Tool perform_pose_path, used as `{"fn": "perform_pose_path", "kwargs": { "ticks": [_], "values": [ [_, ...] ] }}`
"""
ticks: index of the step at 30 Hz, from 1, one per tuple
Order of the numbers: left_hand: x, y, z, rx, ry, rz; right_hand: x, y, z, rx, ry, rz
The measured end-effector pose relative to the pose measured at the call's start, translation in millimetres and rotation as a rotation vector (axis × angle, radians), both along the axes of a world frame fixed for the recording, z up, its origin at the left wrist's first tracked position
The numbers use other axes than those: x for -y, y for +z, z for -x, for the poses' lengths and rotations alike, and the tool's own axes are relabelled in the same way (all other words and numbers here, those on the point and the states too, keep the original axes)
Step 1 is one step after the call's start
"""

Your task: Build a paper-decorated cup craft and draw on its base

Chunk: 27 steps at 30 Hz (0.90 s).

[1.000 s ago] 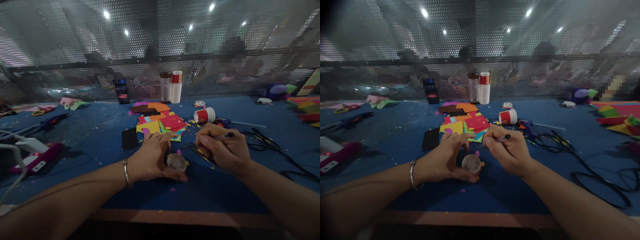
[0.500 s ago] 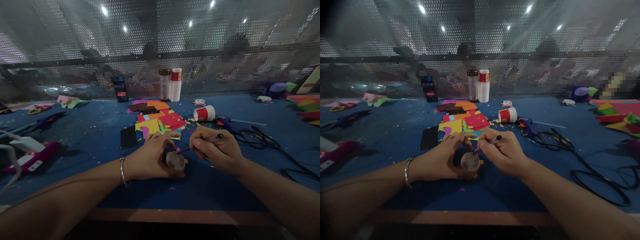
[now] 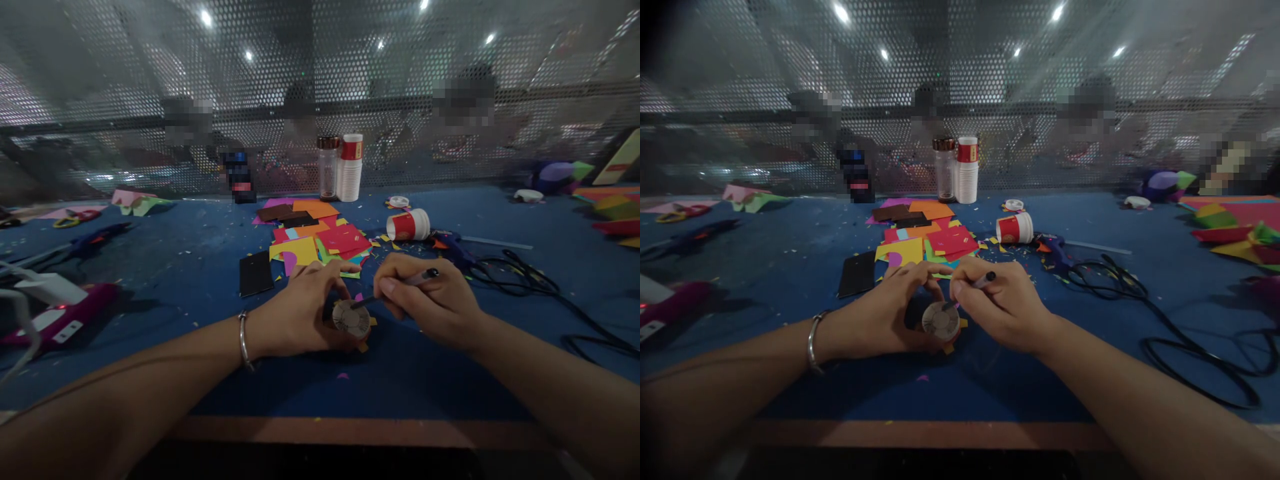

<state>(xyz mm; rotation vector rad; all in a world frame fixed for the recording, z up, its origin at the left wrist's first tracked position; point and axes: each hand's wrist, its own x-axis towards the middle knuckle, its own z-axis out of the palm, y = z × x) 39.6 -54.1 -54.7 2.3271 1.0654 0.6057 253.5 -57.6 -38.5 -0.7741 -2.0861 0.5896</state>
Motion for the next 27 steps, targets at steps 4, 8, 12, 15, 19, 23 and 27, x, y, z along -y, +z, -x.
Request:
{"fn": "perform_pose_path", "kwargs": {
  "ticks": [4, 8, 12, 15, 19, 23, 27],
  "values": [
    [-0.4, 0.6, -0.7, 0.004, -0.004, 0.015, -1.4, -0.3, -0.3, -0.001, 0.040, -0.004],
    [-1.3, 0.3, -0.9, -0.001, -0.006, 0.015, -2.3, -1.1, -0.5, 0.006, 0.046, -0.002],
    [-1.7, -0.5, -0.4, 0.007, -0.011, 0.004, -2.7, -1.6, 0.5, 0.021, 0.037, -0.005],
    [-1.8, -0.8, -0.1, 0.016, -0.016, -0.002, -2.4, -1.8, 2.7, -0.008, 0.060, -0.027],
    [-1.6, -0.5, -0.5, 0.012, -0.025, 0.020, -1.8, -3.1, 4.2, -0.021, 0.090, -0.033],
    [-1.4, -1.2, 0.0, -0.003, -0.014, 0.023, -0.6, -2.2, 2.8, -0.024, 0.100, -0.031],
    [-2.0, -2.3, 1.0, -0.008, -0.009, 0.014, 0.9, 0.6, 2.3, -0.020, 0.093, 0.007]
  ]
}}
